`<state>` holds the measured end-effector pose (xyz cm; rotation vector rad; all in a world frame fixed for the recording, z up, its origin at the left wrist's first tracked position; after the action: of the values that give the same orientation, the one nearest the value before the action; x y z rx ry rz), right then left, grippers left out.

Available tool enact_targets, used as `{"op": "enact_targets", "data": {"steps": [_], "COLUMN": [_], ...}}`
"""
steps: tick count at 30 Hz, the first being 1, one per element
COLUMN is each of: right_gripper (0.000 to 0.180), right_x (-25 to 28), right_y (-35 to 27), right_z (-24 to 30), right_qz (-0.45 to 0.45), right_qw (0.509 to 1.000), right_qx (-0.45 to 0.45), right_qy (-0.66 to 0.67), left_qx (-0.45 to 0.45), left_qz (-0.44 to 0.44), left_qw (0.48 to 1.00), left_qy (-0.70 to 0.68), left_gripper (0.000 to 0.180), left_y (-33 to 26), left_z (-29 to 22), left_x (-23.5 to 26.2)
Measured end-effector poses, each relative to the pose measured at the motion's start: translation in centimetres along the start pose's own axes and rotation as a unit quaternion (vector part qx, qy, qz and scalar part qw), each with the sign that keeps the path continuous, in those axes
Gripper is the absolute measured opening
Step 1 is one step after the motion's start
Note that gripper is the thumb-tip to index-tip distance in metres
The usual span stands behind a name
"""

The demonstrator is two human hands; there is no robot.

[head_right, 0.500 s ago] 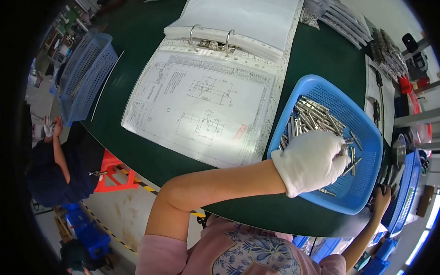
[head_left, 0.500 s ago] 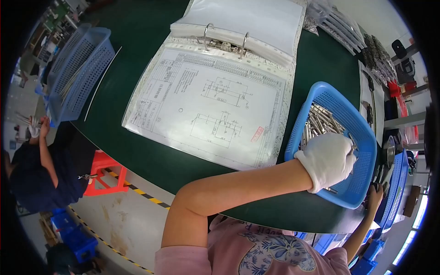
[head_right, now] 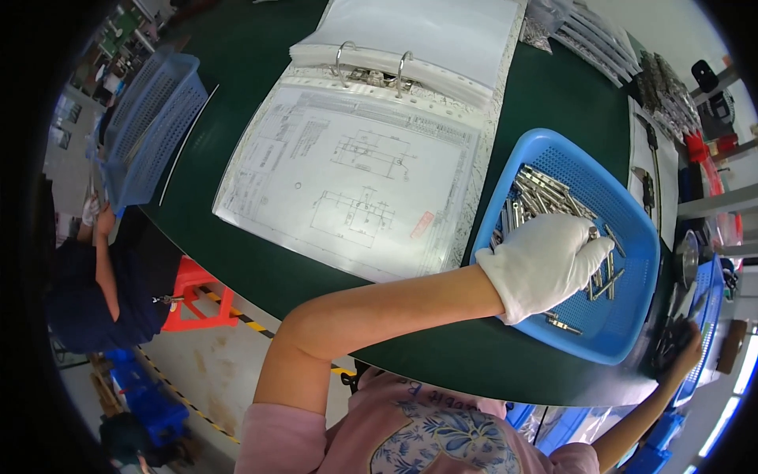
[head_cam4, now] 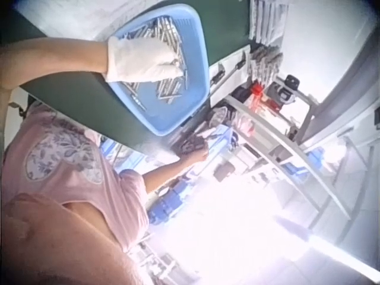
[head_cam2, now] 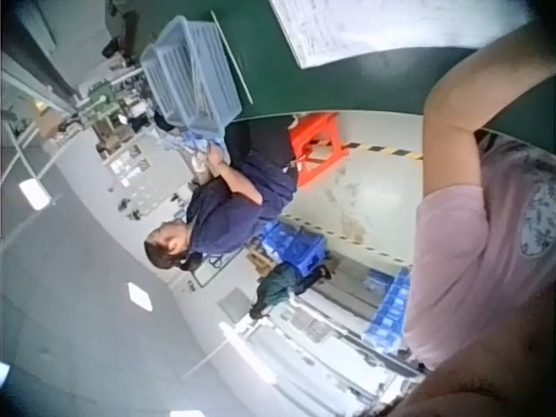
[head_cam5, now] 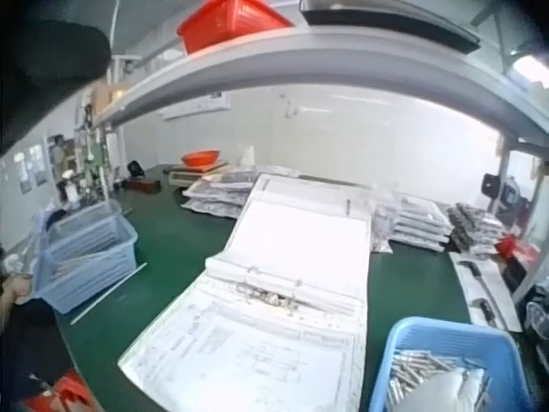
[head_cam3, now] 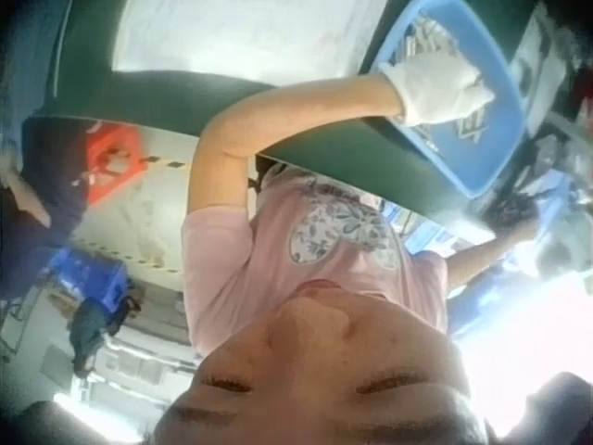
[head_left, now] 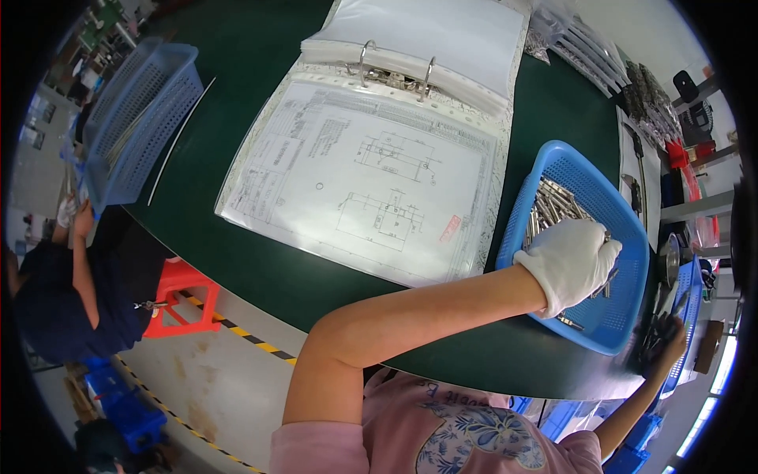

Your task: Measuring small metal components using a digital micrometer.

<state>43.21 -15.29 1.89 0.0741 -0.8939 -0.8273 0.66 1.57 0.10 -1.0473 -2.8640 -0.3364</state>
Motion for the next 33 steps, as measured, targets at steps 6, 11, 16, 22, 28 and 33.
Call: {"op": "enact_targets", "data": {"steps": [6,11,16,22,28,33], "right_gripper": [0.043,0.046,0.044,0.038,0.041,0.038], "right_x": [-2.1,-7.5,-11.1,-14.9,-16.5,-16.9], "right_y": [-1.0,-1.8,-1.1,-0.8,-1.2,-1.6], "right_z": [11.1,17.1,20.8,22.7,19.8,19.4], "right_qz": [0.221,0.237,0.413,0.488,0.495,0.473], "right_qw": [0.834,0.796,0.683,0.631,0.579,0.575], "right_qx": [-0.076,-0.082,-0.058,-0.019,-0.087,-0.132], "right_qy": [0.499,0.551,0.6,0.603,0.642,0.654], "left_qx": [-0.019,-0.049,-0.019,0.003,0.05,0.097], "left_qz": [-0.037,-0.05,-0.032,-0.051,-0.084,-0.096], "left_qw": [0.999,0.997,0.999,0.995,0.962,0.931], "left_qy": [0.024,0.023,-0.037,-0.091,-0.257,-0.338], "left_gripper": [0.036,0.029,0.025,0.022,0.016,0.013], "left_y": [0.3,0.0,0.0,0.3,0.9,0.8], "left_z": [0.4,0.6,0.2,0.4,0.9,0.4], "left_x": [-0.5,-0.6,-0.2,0.1,-0.1,0.3]}}
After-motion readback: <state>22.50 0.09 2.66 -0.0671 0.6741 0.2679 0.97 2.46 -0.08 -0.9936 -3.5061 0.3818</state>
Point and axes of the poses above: each hand's wrist, its own y-axis towards the middle knuckle, its own x-axis out of the back of the hand, z = x × y, the point moved 1 cm from there along y, towards the middle knuckle, and after that the axes turned 8 degrees about z, right-handed, at the moved point
